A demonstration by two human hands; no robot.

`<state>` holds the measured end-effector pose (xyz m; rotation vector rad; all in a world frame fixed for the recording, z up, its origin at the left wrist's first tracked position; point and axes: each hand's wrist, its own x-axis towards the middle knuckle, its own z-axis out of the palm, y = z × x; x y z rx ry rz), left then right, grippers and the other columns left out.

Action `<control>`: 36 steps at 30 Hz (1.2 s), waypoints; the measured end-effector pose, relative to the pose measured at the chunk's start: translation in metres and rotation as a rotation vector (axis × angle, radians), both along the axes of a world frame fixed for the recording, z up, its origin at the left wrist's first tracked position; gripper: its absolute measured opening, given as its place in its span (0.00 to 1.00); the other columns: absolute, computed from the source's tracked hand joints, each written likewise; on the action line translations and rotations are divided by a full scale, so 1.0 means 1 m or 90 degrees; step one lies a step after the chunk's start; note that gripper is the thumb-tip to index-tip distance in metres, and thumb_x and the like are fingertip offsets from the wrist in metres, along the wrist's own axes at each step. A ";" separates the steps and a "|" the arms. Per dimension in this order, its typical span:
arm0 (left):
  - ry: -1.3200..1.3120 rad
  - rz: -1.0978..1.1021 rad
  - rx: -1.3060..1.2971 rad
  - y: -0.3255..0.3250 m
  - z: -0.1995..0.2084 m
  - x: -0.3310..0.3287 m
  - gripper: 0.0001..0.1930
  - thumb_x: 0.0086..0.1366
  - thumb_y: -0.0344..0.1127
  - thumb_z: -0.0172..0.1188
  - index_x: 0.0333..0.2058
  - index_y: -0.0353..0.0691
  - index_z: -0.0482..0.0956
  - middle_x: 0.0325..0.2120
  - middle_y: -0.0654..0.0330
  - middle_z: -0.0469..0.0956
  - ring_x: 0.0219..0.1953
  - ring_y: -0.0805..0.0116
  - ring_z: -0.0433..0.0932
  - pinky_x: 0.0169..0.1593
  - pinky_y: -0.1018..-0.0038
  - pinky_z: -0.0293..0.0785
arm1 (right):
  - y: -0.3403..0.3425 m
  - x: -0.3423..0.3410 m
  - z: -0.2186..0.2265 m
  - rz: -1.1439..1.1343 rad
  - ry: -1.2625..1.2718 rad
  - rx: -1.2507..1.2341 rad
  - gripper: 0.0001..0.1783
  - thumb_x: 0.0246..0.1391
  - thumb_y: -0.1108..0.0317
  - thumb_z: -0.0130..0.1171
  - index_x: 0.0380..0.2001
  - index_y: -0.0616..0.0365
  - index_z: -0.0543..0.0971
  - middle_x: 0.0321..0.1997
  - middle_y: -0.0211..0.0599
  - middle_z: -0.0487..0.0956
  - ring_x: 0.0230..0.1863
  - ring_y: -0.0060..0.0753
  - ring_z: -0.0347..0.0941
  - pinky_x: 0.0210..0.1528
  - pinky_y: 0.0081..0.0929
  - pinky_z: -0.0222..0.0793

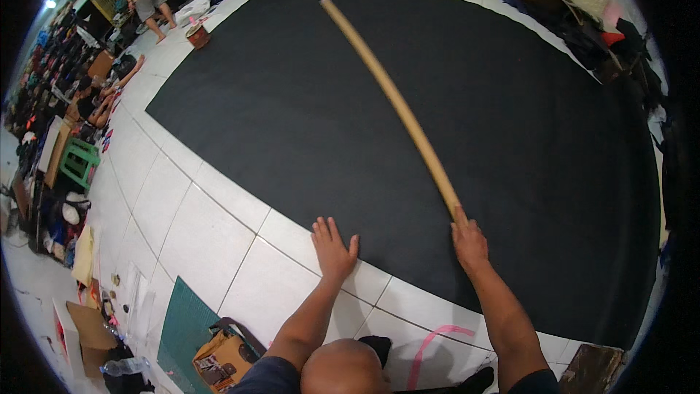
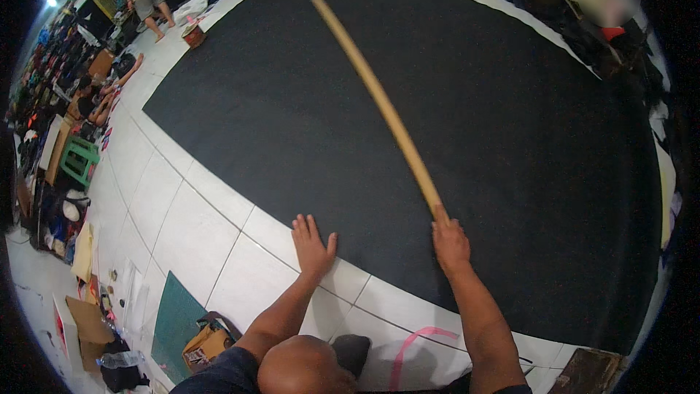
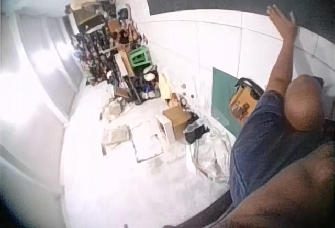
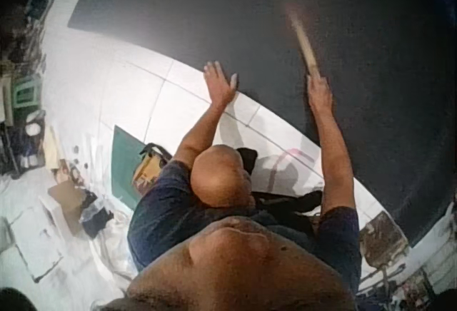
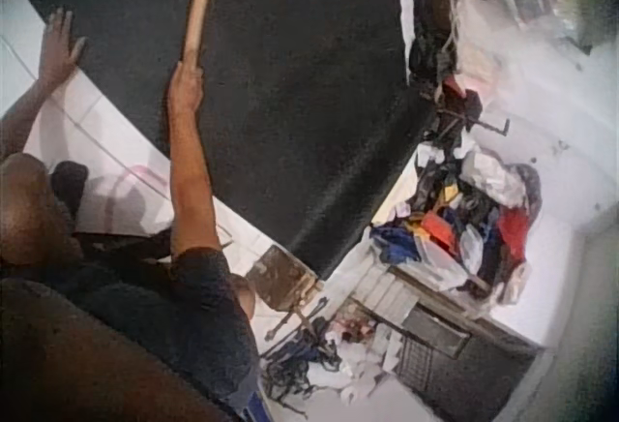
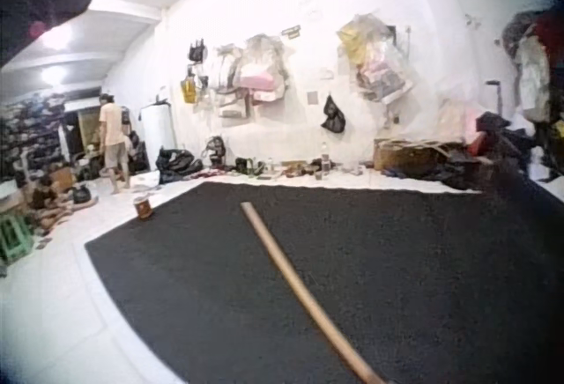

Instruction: The person uses shears to cut a large piece of black fabric on the floor, using a wooden rod to smooth and position the material, and then folds the cut section.

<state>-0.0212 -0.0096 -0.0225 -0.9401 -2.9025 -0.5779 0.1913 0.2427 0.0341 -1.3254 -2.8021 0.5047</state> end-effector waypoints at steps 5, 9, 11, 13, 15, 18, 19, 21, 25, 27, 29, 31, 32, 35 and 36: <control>-0.018 -0.003 0.020 0.003 -0.002 0.004 0.37 0.67 0.49 0.53 0.66 0.28 0.55 0.68 0.34 0.48 0.71 0.37 0.45 0.71 0.49 0.42 | -0.060 -0.058 -0.004 0.263 -0.052 -0.030 0.32 0.65 0.52 0.49 0.70 0.32 0.55 0.39 0.49 0.75 0.36 0.53 0.78 0.36 0.47 0.78; -0.091 0.098 0.314 -0.022 -0.010 -0.007 0.31 0.69 0.38 0.51 0.65 0.28 0.56 0.62 0.36 0.57 0.64 0.43 0.57 0.66 0.57 0.53 | -0.110 -0.076 0.000 0.410 -0.033 -0.074 0.32 0.64 0.53 0.50 0.69 0.30 0.56 0.38 0.47 0.75 0.35 0.51 0.79 0.34 0.45 0.79; -0.069 0.205 0.441 -0.041 -0.009 -0.014 0.29 0.70 0.36 0.49 0.65 0.29 0.57 0.55 0.40 0.64 0.56 0.48 0.66 0.60 0.61 0.62 | -0.128 -0.076 0.005 0.441 -0.041 -0.087 0.32 0.64 0.53 0.50 0.70 0.30 0.57 0.37 0.46 0.75 0.35 0.49 0.79 0.33 0.44 0.79; -0.190 0.285 0.416 -0.044 0.006 -0.016 0.32 0.70 0.40 0.52 0.65 0.28 0.56 0.49 0.43 0.65 0.48 0.54 0.68 0.54 0.64 0.65 | -0.143 -0.066 0.006 0.468 -0.044 -0.088 0.32 0.63 0.53 0.51 0.70 0.32 0.57 0.37 0.45 0.75 0.35 0.47 0.79 0.32 0.43 0.79; -0.290 0.352 0.408 -0.047 0.023 -0.016 0.35 0.69 0.43 0.55 0.65 0.27 0.53 0.51 0.41 0.64 0.50 0.52 0.68 0.56 0.63 0.64 | -0.162 -0.055 0.006 0.498 -0.034 -0.079 0.33 0.63 0.53 0.51 0.70 0.33 0.57 0.37 0.44 0.76 0.34 0.45 0.79 0.31 0.43 0.79; -0.235 0.360 0.423 -0.057 0.011 -0.012 0.46 0.62 0.45 0.63 0.65 0.20 0.47 0.59 0.33 0.59 0.62 0.43 0.61 0.66 0.61 0.57 | -0.184 -0.044 0.006 0.516 -0.057 -0.126 0.34 0.62 0.53 0.52 0.70 0.36 0.58 0.38 0.43 0.76 0.36 0.42 0.79 0.32 0.41 0.79; -0.206 0.369 0.382 -0.066 0.003 -0.007 0.48 0.59 0.45 0.65 0.64 0.20 0.47 0.60 0.32 0.58 0.64 0.43 0.60 0.67 0.62 0.56 | -0.187 -0.041 0.007 0.534 -0.050 -0.126 0.34 0.62 0.52 0.53 0.70 0.37 0.59 0.38 0.43 0.76 0.37 0.42 0.79 0.33 0.40 0.79; -0.199 0.384 0.377 -0.084 -0.006 -0.006 0.49 0.57 0.44 0.66 0.65 0.21 0.47 0.61 0.33 0.58 0.64 0.43 0.60 0.67 0.62 0.56 | -0.188 -0.037 0.014 0.568 -0.036 -0.125 0.33 0.62 0.51 0.53 0.69 0.38 0.60 0.39 0.43 0.76 0.39 0.42 0.79 0.34 0.39 0.79; -0.195 0.436 0.251 -0.089 0.020 -0.022 0.48 0.56 0.42 0.67 0.65 0.24 0.48 0.61 0.35 0.60 0.63 0.42 0.63 0.66 0.60 0.58 | -0.126 -0.021 0.041 0.558 -0.013 -0.184 0.31 0.61 0.47 0.51 0.65 0.41 0.65 0.47 0.47 0.77 0.50 0.48 0.76 0.47 0.45 0.75; -0.187 0.423 0.192 -0.089 0.038 -0.028 0.47 0.56 0.42 0.66 0.66 0.26 0.49 0.60 0.36 0.62 0.61 0.42 0.65 0.65 0.58 0.61 | -0.070 -0.001 0.075 0.542 -0.126 -0.180 0.31 0.60 0.47 0.52 0.64 0.45 0.68 0.51 0.48 0.76 0.54 0.48 0.74 0.52 0.47 0.73; -0.137 0.345 0.142 -0.107 0.032 -0.035 0.46 0.56 0.45 0.66 0.65 0.26 0.51 0.60 0.35 0.63 0.61 0.41 0.65 0.65 0.57 0.60 | -0.027 0.023 0.113 0.476 -0.239 -0.105 0.30 0.58 0.50 0.55 0.60 0.51 0.71 0.52 0.50 0.76 0.54 0.49 0.74 0.51 0.49 0.72; -0.139 0.396 -0.018 -0.108 0.014 -0.027 0.47 0.58 0.52 0.64 0.66 0.27 0.53 0.59 0.29 0.61 0.63 0.34 0.59 0.66 0.51 0.56 | 0.007 0.061 0.130 0.390 -0.350 -0.064 0.28 0.56 0.55 0.57 0.58 0.51 0.72 0.50 0.50 0.77 0.53 0.51 0.74 0.51 0.48 0.72; -0.075 0.330 -0.017 -0.120 -0.006 -0.018 0.46 0.58 0.54 0.63 0.64 0.27 0.56 0.57 0.28 0.62 0.61 0.34 0.60 0.65 0.50 0.57 | 0.013 0.085 0.143 0.358 -0.398 -0.043 0.26 0.56 0.57 0.57 0.58 0.53 0.73 0.49 0.50 0.77 0.51 0.50 0.75 0.51 0.47 0.72; -0.078 0.077 0.139 -0.174 0.008 0.030 0.21 0.63 0.34 0.63 0.50 0.31 0.70 0.43 0.48 0.69 0.44 0.54 0.67 0.48 0.61 0.67 | 0.043 0.153 0.111 0.340 -0.386 -0.014 0.26 0.57 0.59 0.59 0.58 0.52 0.72 0.51 0.47 0.77 0.52 0.46 0.75 0.54 0.43 0.72; -0.175 -0.001 0.139 -0.161 0.030 0.064 0.17 0.62 0.31 0.61 0.48 0.32 0.71 0.40 0.51 0.68 0.41 0.60 0.67 0.45 0.67 0.66 | 0.050 0.189 0.107 0.266 -0.404 -0.033 0.25 0.58 0.60 0.59 0.58 0.52 0.72 0.51 0.45 0.77 0.52 0.45 0.75 0.55 0.42 0.72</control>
